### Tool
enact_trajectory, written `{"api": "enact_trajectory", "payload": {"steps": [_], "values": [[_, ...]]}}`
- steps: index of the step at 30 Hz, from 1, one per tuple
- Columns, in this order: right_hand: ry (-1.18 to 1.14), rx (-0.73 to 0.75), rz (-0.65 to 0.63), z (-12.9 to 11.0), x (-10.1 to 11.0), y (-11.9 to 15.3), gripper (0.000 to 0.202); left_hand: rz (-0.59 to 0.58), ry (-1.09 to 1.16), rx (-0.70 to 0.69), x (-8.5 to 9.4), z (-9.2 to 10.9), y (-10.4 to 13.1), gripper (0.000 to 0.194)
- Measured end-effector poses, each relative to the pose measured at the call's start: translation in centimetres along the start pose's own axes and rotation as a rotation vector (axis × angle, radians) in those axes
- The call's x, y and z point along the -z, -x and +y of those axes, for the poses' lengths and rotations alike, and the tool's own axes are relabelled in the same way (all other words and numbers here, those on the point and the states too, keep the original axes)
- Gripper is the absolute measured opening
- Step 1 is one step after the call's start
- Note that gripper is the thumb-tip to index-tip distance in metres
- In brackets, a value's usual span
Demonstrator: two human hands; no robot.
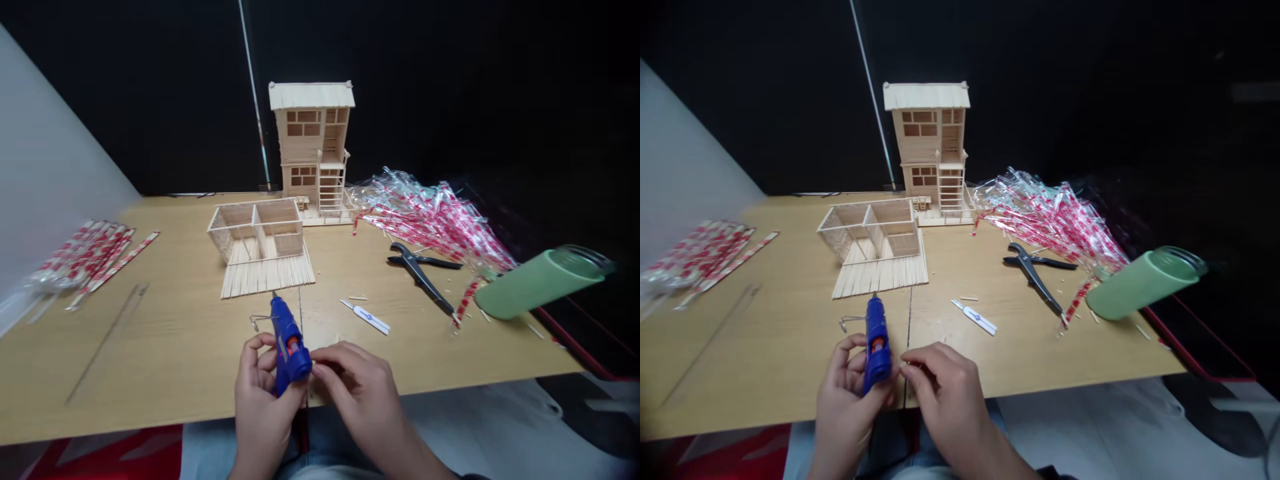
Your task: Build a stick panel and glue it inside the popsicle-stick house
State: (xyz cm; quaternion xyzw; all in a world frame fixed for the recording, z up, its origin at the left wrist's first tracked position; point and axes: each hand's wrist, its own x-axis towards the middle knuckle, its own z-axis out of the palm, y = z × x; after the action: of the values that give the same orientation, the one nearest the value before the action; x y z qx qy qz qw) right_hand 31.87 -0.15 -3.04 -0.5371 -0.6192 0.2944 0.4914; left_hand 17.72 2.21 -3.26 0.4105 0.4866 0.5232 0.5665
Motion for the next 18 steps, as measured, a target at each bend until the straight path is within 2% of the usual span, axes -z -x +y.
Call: {"api": "enact_trajectory", "payload": {"steps": [4, 9, 13, 18], "values": [[0.192, 0.266, 0.077, 0.3, -0.7, 0.0, 0.019, 0.034, 0.007, -0.032, -0.1, -0.2, -0.3, 0.054], [0.232, 0.354, 0.084, 0.3, -1.4, -0.1, 0.019, 0.029, 0.03, -0.012, -0.3, -0.1, -0.4, 0.058], [0.099, 0.203, 0.051, 0.2, -1.5, -0.8, 0.015, 0.044, 0.015, -0.013, 0.1, 0.2, -0.6, 0.055], [-0.156, -0.167, 0.066, 1.2, -0.8, -2.6, 0.007, 0.004, 0.011, 0.091, 1.8, 0.3, -0.9, 0.045]]}}
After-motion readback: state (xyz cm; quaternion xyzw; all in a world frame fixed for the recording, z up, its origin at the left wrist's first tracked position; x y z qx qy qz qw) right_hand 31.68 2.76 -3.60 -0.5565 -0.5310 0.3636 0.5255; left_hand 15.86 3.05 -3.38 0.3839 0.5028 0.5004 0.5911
